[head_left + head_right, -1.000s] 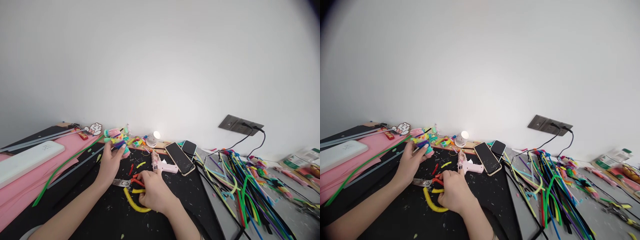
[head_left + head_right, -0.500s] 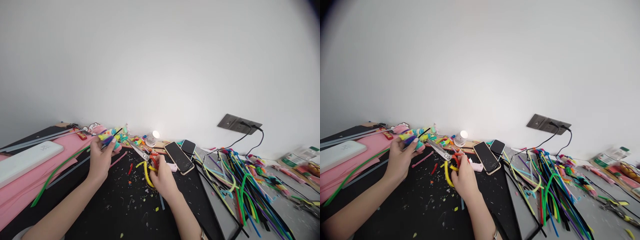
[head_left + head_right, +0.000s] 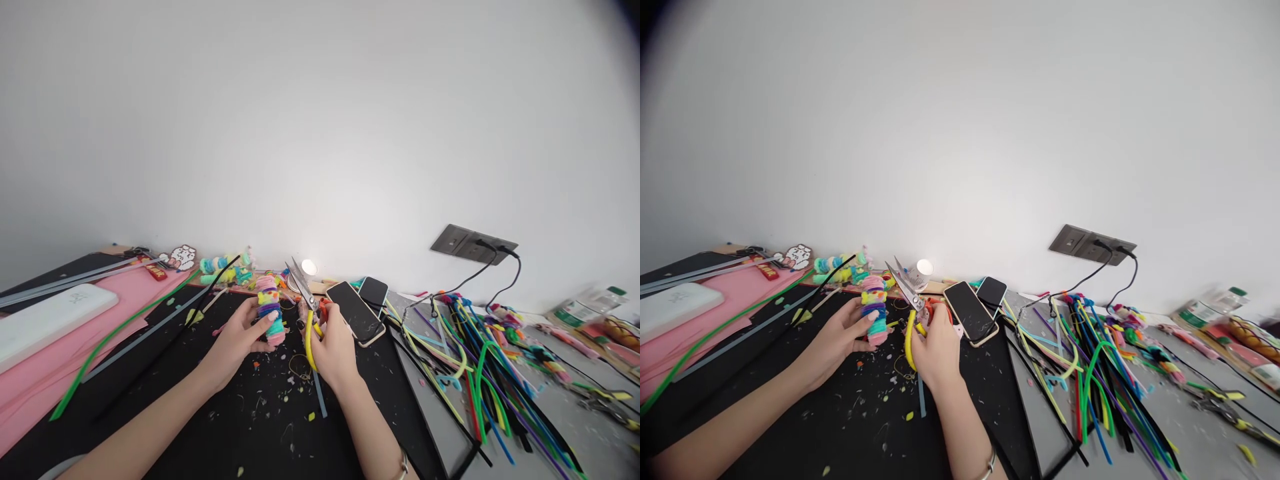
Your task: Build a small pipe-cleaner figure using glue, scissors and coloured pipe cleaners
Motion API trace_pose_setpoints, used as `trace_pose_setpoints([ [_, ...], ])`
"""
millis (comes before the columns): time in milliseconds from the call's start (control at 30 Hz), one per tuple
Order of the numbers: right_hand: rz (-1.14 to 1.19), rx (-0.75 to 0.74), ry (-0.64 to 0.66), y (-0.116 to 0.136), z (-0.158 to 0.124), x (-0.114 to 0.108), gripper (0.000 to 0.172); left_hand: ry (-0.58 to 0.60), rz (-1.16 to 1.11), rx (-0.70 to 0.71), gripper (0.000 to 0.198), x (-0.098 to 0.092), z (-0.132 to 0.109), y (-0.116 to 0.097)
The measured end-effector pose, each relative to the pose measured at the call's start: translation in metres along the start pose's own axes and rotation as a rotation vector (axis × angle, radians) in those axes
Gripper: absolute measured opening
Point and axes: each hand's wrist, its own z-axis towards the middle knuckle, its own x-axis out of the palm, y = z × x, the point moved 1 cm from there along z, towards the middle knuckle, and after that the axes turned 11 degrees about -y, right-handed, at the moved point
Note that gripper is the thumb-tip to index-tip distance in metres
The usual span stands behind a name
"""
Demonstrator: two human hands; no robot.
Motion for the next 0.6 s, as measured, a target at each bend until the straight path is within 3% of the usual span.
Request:
trace_pose_setpoints([
  [200, -0.063, -0.081, 0.007, 0.0003, 0.0032, -0.0023, 0.018, 0.083, -0.122, -0.093, 0.034, -0.0005, -0.0018, -0.0025],
  [600, -0.112, -0.159, 0.003, -0.0017, 0.0028, -0.0018, 0.015, 0.08, -0.184, -0.089, 0.023, -0.0015, 0.0002, -0.0042],
])
